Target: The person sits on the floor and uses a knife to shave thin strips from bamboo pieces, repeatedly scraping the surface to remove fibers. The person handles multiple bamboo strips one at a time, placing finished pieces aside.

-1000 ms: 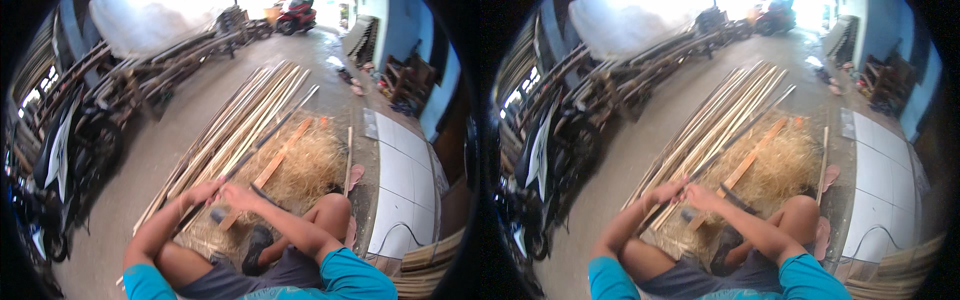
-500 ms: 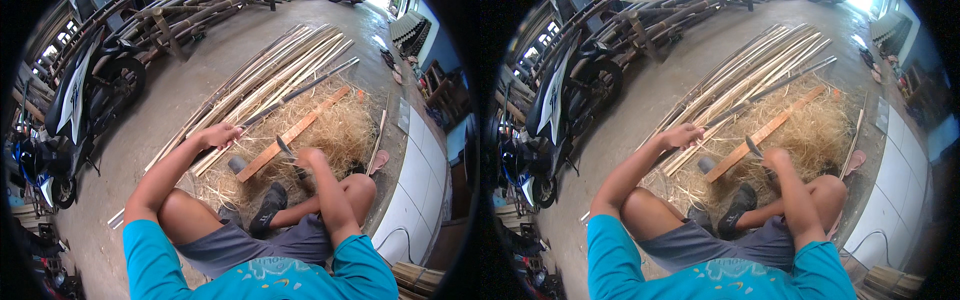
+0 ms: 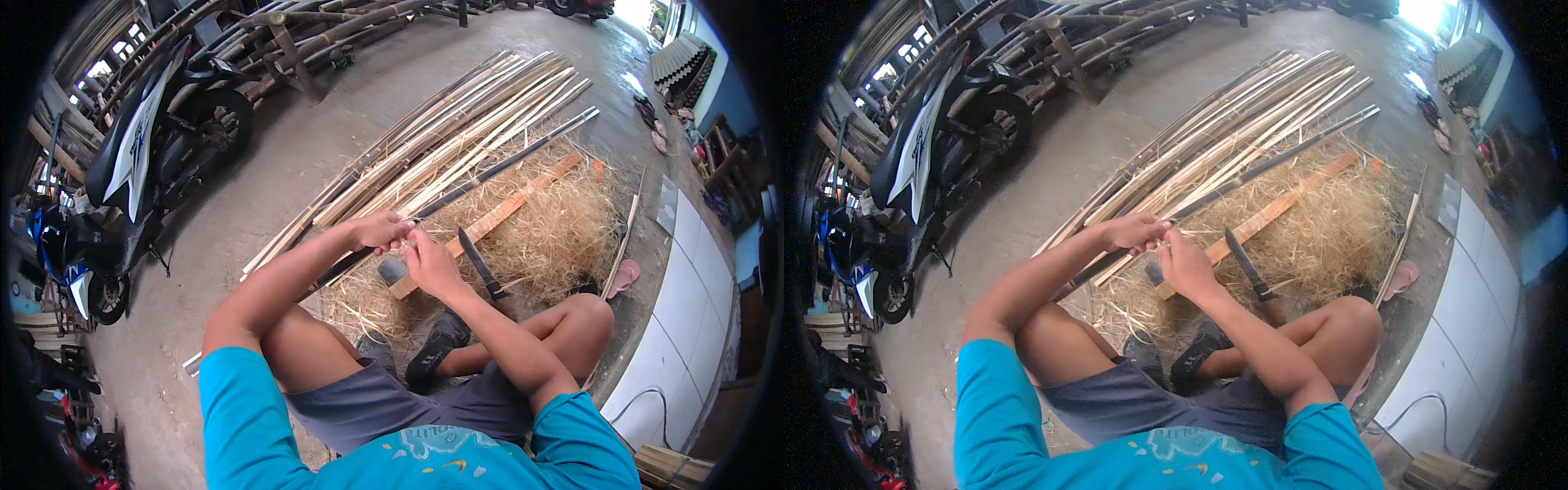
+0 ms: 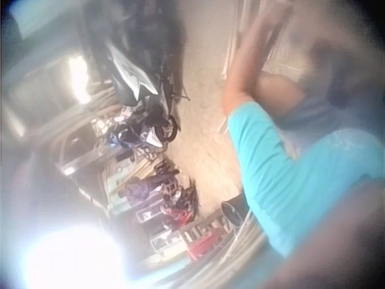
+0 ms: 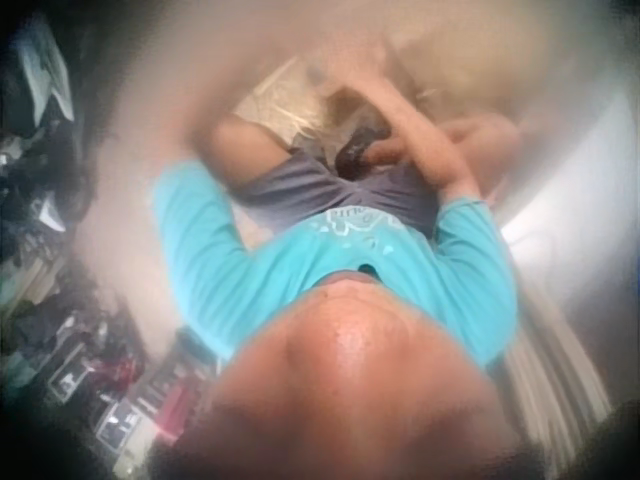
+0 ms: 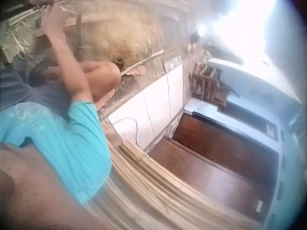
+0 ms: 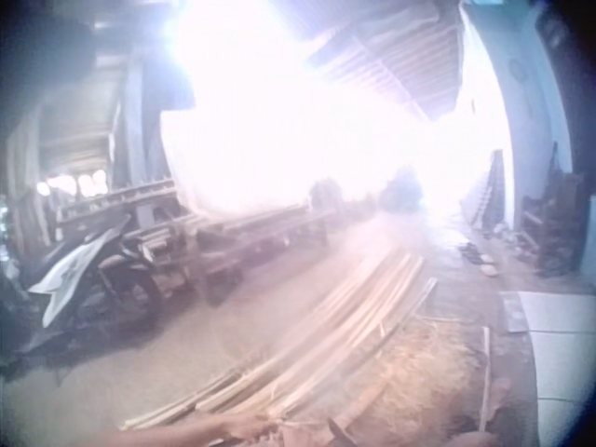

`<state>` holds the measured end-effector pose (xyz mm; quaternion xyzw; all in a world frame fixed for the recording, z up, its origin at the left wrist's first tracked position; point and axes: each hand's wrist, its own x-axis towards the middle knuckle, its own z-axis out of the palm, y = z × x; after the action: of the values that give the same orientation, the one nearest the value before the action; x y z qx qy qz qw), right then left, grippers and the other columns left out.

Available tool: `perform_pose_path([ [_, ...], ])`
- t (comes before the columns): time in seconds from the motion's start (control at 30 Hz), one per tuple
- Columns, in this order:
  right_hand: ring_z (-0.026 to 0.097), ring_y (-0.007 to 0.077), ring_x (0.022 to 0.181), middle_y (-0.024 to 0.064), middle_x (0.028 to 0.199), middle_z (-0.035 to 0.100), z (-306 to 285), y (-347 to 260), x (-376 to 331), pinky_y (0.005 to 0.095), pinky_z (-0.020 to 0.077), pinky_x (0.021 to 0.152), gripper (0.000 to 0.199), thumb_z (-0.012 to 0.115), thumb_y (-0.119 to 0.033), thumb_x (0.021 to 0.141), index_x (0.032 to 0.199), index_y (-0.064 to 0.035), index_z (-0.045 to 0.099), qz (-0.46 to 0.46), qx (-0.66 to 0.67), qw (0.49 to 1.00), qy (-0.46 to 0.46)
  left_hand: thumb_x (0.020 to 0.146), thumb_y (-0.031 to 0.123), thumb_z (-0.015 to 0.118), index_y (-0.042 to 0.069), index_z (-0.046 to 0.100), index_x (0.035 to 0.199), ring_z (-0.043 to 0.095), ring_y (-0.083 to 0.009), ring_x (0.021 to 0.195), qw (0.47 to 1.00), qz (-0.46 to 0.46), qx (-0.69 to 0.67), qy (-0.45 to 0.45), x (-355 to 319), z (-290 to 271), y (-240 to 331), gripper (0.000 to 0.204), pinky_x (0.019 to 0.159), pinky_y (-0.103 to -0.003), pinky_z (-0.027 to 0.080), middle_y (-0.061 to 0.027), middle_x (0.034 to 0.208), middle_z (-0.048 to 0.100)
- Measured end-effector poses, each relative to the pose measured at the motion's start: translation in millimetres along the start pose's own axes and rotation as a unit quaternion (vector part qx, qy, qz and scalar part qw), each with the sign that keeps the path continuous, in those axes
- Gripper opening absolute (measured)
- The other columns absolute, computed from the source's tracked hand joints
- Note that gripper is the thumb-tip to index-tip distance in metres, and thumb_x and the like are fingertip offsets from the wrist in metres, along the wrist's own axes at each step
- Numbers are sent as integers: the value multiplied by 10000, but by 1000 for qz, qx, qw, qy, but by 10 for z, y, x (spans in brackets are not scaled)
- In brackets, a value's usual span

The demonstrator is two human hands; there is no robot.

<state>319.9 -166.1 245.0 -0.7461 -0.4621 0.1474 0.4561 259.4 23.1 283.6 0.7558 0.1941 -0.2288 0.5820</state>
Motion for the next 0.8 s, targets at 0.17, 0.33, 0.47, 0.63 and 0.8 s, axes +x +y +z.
perform_pose_path([
  [0.17, 663, 434, 877, 238, 911, 691, 149, 47, -39, 515, 492, 751, 276, 561, -271, 986, 1094, -23, 612, 71, 119, 990, -21, 1079, 439, 430, 78, 601, 947, 427, -55, 505, 1000, -10, 3, 8, -103, 12, -15, 420, 446, -218, 369, 47, 666, 459],
  [0.33, 642, 279, 717, 158, 769, 640, 187, 255, -7, 396, 485, 668, 257, 551, -233, 1024, 1072, 10, 618, -39, 80, 996, 32, 1072, 428, 457, 81, 547, 905, 433, -61, 525, 1000, -4, -16, 12, -103, 26, 29, 395, 454, -226, 370, 39, 687, 475],
  [0.47, 629, 221, 734, 103, 787, 625, 201, 208, -49, 365, 477, 670, 266, 528, -233, 1040, 1055, 12, 630, 75, 138, 987, 20, 1069, 417, 467, 83, 545, 919, 431, -62, 530, 999, -17, -29, 12, -158, 30, 44, 374, 454, -228, 370, 37, 695, 480],
  [0.63, 591, 133, 810, 56, 892, 635, 255, 272, -33, 323, 475, 733, 242, 508, -197, 1050, 1144, 17, 574, 150, 297, 939, -88, 1068, 406, 471, 87, 557, 917, 432, -59, 537, 999, -13, -31, 8, -106, 28, -17, 364, 458, -225, 370, 37, 708, 493],
  [0.8, 599, 122, 847, 59, 954, 643, 197, 278, 5, 297, 501, 776, 249, 503, -182, 1053, 1231, -10, 528, 114, 379, 915, -79, 1066, 406, 475, 70, 580, 922, 437, -62, 539, 999, -7, -35, 6, -80, 47, 43, 381, 466, -232, 376, 32, 713, 493],
])
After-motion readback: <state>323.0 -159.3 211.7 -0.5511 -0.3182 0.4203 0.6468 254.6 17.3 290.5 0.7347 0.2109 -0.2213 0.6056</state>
